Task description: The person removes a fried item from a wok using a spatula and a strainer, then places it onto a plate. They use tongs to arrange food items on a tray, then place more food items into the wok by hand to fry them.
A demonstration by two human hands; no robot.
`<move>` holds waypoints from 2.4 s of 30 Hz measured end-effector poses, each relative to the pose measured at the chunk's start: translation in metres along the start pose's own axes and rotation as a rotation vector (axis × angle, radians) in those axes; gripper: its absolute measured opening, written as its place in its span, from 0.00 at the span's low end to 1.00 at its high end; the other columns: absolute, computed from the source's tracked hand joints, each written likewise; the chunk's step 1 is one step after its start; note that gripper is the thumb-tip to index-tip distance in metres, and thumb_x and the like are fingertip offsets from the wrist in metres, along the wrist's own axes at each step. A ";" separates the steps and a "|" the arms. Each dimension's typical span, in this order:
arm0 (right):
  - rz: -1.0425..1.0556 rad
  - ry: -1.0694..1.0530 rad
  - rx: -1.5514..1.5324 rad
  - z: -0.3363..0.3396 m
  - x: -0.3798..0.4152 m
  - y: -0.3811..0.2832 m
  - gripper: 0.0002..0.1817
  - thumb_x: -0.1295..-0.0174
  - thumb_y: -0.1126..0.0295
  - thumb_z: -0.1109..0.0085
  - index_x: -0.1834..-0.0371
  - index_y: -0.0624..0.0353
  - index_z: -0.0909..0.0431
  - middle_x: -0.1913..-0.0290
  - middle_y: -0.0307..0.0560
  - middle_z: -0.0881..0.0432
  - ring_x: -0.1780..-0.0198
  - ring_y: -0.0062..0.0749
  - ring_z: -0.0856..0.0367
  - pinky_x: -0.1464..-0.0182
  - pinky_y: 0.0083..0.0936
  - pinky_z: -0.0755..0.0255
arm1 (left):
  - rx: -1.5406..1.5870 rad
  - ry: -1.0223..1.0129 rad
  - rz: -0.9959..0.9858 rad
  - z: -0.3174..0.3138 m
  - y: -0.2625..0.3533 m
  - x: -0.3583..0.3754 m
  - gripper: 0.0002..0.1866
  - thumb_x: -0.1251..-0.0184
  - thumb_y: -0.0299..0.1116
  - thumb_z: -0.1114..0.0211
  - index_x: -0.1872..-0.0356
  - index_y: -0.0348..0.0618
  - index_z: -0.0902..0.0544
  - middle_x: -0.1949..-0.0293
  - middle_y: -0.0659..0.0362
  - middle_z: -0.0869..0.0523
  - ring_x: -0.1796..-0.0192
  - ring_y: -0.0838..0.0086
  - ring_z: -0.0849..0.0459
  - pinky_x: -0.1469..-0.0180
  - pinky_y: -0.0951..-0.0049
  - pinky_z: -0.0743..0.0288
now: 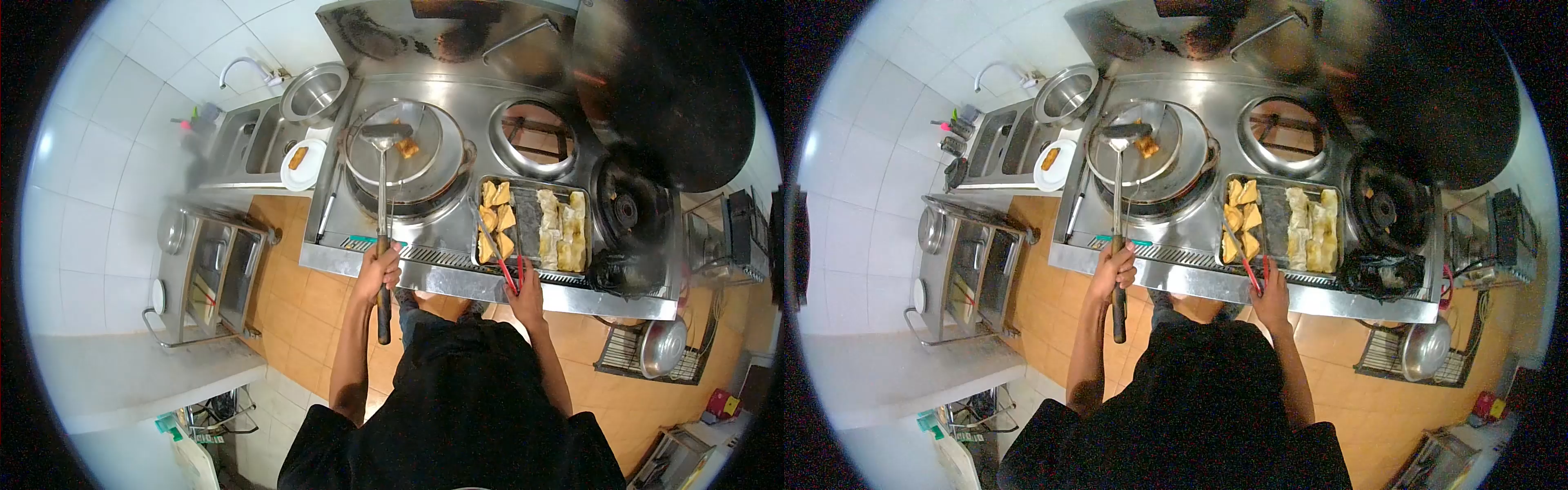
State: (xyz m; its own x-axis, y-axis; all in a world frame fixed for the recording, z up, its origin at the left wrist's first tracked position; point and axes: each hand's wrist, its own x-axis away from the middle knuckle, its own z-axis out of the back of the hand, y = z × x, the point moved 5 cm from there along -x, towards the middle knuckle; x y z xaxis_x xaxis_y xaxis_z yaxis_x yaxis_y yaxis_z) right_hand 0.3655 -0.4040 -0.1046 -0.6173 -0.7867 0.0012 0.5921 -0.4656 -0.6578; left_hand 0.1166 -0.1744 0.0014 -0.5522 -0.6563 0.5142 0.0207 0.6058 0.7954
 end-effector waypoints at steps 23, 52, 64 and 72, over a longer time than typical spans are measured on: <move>-0.148 -0.096 -0.023 0.000 0.000 0.001 0.44 0.44 0.67 0.32 0.27 0.62 0.48 0.42 0.65 0.31 0.41 0.60 0.29 0.40 0.45 0.32 | -0.019 -0.011 -0.042 -0.001 0.015 -0.016 0.14 0.30 0.39 0.37 0.70 0.48 0.32 0.84 0.71 0.38 0.87 0.87 0.41 0.86 0.81 0.48; -0.176 -0.036 -0.062 -0.001 0.001 0.007 0.44 0.44 0.68 0.33 0.26 0.60 0.49 0.41 0.62 0.32 0.44 0.56 0.27 0.43 0.42 0.29 | -0.066 -0.029 -0.123 -0.010 0.043 -0.024 0.15 0.29 0.40 0.39 0.71 0.48 0.34 0.83 0.70 0.38 0.87 0.86 0.41 0.86 0.81 0.48; -0.177 0.202 0.076 -0.018 0.004 0.010 0.47 0.49 0.63 0.30 0.28 0.62 0.46 0.47 0.63 0.28 0.48 0.62 0.26 0.50 0.52 0.29 | -0.004 -0.142 -0.027 0.022 0.061 -0.034 0.12 0.26 0.38 0.42 0.69 0.50 0.34 0.85 0.71 0.41 0.88 0.87 0.43 0.87 0.82 0.50; -0.449 0.344 0.161 -0.028 0.008 -0.011 0.48 0.51 0.62 0.28 0.27 0.56 0.46 0.45 0.61 0.28 0.44 0.60 0.29 0.45 0.53 0.33 | -0.158 -0.221 0.090 0.081 0.062 -0.053 0.15 0.27 0.41 0.41 0.71 0.52 0.36 0.84 0.71 0.39 0.88 0.87 0.41 0.87 0.81 0.50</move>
State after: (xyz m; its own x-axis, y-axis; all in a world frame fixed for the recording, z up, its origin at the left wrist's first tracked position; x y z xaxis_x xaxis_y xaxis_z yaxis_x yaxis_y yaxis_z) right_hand 0.3395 -0.3936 -0.1186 -0.9427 -0.3336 -0.0091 0.2880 -0.7996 -0.5269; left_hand 0.0798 -0.0657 -0.0025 -0.7099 -0.4785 0.5167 0.1982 0.5682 0.7986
